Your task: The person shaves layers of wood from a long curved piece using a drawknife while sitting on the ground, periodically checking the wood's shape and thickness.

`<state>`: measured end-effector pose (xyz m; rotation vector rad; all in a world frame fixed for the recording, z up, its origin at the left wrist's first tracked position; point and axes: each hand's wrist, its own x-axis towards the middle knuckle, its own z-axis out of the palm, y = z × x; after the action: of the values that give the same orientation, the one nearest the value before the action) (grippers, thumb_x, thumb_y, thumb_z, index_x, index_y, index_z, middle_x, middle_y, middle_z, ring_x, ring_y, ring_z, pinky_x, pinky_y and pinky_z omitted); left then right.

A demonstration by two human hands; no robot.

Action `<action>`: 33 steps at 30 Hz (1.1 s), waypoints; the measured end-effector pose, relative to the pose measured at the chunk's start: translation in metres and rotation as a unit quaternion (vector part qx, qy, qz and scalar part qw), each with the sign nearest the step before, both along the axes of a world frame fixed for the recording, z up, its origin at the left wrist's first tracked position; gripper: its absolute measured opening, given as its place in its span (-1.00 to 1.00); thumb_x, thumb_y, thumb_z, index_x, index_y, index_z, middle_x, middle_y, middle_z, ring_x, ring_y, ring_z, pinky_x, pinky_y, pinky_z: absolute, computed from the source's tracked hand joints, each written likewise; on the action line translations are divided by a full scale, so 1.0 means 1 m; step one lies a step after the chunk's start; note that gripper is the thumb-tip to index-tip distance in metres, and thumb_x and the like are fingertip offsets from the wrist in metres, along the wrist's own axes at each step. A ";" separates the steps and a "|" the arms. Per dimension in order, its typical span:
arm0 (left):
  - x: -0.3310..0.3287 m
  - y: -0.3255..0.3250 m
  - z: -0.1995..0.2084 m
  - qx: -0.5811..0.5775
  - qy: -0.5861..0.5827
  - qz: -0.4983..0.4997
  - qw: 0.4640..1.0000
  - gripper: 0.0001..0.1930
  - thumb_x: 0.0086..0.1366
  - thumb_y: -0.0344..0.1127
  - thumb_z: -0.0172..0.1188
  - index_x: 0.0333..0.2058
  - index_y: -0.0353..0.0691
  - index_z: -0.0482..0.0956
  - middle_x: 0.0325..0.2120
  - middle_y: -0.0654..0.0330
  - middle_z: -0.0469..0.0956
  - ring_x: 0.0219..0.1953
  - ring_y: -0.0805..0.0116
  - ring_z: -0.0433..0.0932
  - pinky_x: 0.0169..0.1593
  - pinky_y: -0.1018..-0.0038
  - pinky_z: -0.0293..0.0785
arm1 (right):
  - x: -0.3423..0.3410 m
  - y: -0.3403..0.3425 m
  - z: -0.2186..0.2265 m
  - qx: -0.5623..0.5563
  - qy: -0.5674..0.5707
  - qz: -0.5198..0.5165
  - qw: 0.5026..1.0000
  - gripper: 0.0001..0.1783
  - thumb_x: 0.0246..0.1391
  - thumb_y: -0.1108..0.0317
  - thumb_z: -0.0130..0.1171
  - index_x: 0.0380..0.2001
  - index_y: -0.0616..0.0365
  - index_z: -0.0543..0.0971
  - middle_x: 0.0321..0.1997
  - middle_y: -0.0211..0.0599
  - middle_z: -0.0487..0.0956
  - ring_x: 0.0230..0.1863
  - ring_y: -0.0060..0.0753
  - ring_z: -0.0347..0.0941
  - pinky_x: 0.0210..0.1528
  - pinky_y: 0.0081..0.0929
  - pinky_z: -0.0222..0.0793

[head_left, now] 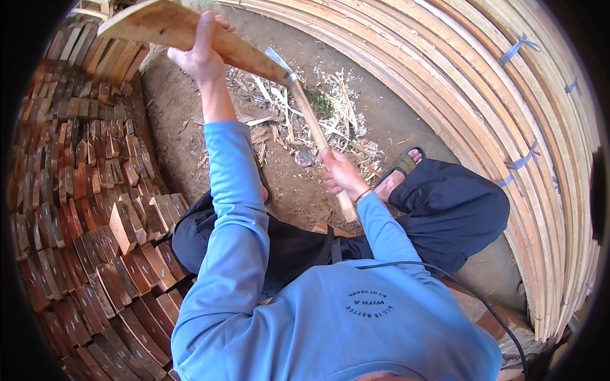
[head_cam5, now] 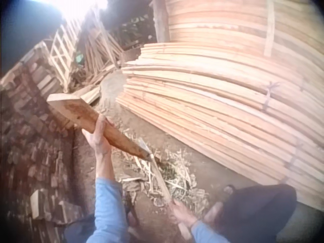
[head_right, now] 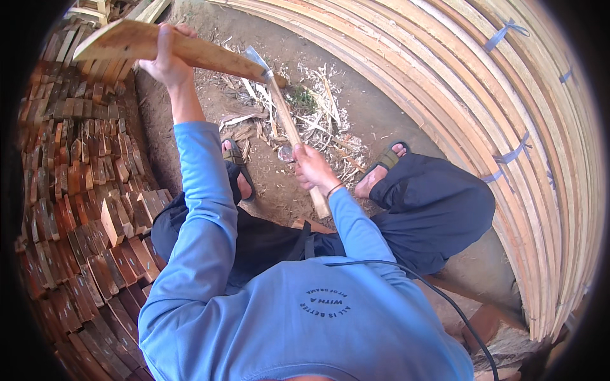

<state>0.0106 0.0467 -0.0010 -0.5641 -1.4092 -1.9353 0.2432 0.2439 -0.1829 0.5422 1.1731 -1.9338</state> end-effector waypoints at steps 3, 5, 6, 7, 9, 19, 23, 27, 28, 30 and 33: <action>-0.009 0.011 0.000 0.000 -0.001 -0.025 1.000 -0.78 0.19 -0.45 0.34 -0.31 -0.46 0.48 -0.56 -0.06 0.55 -0.57 0.15 0.59 -0.47 0.21 0.59 | -0.006 0.024 0.009 -0.125 -0.033 -0.043 0.991 -0.66 0.53 0.00 -0.22 -0.15 0.05 0.32 -0.56 -0.56 0.16 -0.69 -0.73 -0.04 -0.70 -0.62 -0.13; -0.018 0.011 -0.004 0.000 0.002 -0.064 0.998 -0.79 0.20 -0.44 0.33 -0.33 -0.46 0.50 -0.57 -0.06 0.56 -0.57 0.15 0.59 -0.46 0.21 0.60 | -0.004 0.024 0.012 -0.138 -0.027 -0.050 0.989 -0.68 0.52 0.02 -0.19 -0.15 0.04 0.32 -0.55 -0.57 0.16 -0.68 -0.73 -0.04 -0.69 -0.64 -0.13; -0.014 -0.003 0.004 -0.032 -0.003 -0.048 0.998 -0.78 0.20 -0.40 0.32 -0.36 -0.46 0.50 -0.58 -0.07 0.55 -0.57 0.15 0.58 -0.46 0.22 0.60 | -0.003 0.019 0.017 -0.149 -0.024 -0.039 0.988 -0.68 0.52 0.02 -0.20 -0.15 0.04 0.32 -0.55 -0.57 0.17 -0.68 -0.73 -0.04 -0.69 -0.64 -0.12; -0.018 -0.010 0.003 -0.033 -0.010 -0.049 0.998 -0.77 0.20 -0.39 0.33 -0.36 -0.47 0.50 -0.58 -0.07 0.55 -0.58 0.15 0.58 -0.46 0.23 0.60 | -0.006 0.018 0.017 -0.154 -0.020 -0.040 0.987 -0.68 0.52 0.02 -0.20 -0.16 0.04 0.32 -0.55 -0.57 0.17 -0.68 -0.74 -0.03 -0.69 -0.65 -0.11; -0.024 -0.024 0.002 -0.036 -0.028 -0.052 0.998 -0.75 0.20 -0.37 0.33 -0.37 -0.47 0.50 -0.58 -0.08 0.55 -0.58 0.15 0.58 -0.47 0.24 0.59 | -0.005 0.013 0.024 -0.115 0.001 -0.035 0.993 -0.67 0.52 0.01 -0.21 -0.17 0.04 0.31 -0.55 -0.58 0.19 -0.67 -0.75 -0.01 -0.69 -0.67 -0.07; -0.009 -0.099 -0.008 0.071 -0.086 0.124 0.986 -0.61 0.27 -0.15 0.33 -0.32 -0.41 0.41 -0.49 0.01 0.48 -0.52 0.20 0.50 -0.40 0.19 0.57 | 0.015 -0.035 0.025 -0.066 0.000 -0.012 0.998 -0.69 0.53 0.02 -0.25 -0.20 -0.02 0.31 -0.52 -0.58 0.21 -0.66 -0.76 0.03 -0.68 -0.68 0.00; -0.010 -0.131 -0.020 0.092 -0.122 0.074 0.985 -0.56 0.30 -0.01 0.26 -0.32 -0.34 0.40 -0.49 0.04 0.43 -0.46 0.19 0.44 -0.26 0.17 0.51 | 0.011 -0.025 0.031 -0.020 0.008 0.021 1.000 -0.71 0.54 0.04 -0.25 -0.16 -0.02 0.31 -0.49 -0.59 0.19 -0.64 -0.77 0.00 -0.67 -0.71 -0.08; -0.013 -0.156 -0.021 0.116 -0.149 0.046 0.981 -0.57 0.32 0.01 0.23 -0.31 -0.32 0.41 -0.48 0.04 0.42 -0.43 0.18 0.43 -0.22 0.16 0.49 | 0.025 0.003 0.042 -0.037 -0.006 0.052 0.998 -0.72 0.54 0.05 -0.25 -0.15 -0.01 0.30 -0.50 -0.59 0.17 -0.66 -0.77 -0.01 -0.69 -0.70 -0.06; -0.012 -0.159 -0.021 0.105 -0.151 0.033 0.982 -0.55 0.32 0.03 0.22 -0.31 -0.33 0.42 -0.47 0.04 0.41 -0.42 0.18 0.43 -0.20 0.14 0.48 | 0.031 0.006 0.045 -0.039 -0.010 0.052 0.998 -0.72 0.54 0.05 -0.25 -0.16 -0.01 0.30 -0.51 -0.59 0.17 -0.66 -0.77 -0.01 -0.69 -0.70 -0.06; -0.008 -0.146 -0.020 0.105 -0.151 0.034 0.982 -0.56 0.31 0.02 0.22 -0.30 -0.33 0.43 -0.47 0.04 0.42 -0.42 0.18 0.43 -0.20 0.14 0.47 | 0.039 0.005 0.059 -0.017 -0.020 0.044 0.999 -0.71 0.54 0.04 -0.25 -0.17 -0.01 0.29 -0.51 -0.59 0.18 -0.66 -0.77 0.00 -0.70 -0.70 -0.05; 0.016 -0.112 -0.008 0.083 -0.126 0.050 0.987 -0.57 0.31 0.00 0.22 -0.29 -0.34 0.45 -0.48 0.03 0.44 -0.42 0.16 0.44 -0.19 0.14 0.47 | 0.034 -0.003 0.061 -0.009 0.002 0.030 1.000 -0.70 0.53 0.03 -0.25 -0.18 -0.01 0.29 -0.51 -0.58 0.19 -0.66 -0.77 0.01 -0.70 -0.70 -0.05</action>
<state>0.0264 -0.0649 -0.0094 -0.1723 -1.3802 -2.0727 0.2768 0.2406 -0.1214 0.4895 1.1608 -1.8937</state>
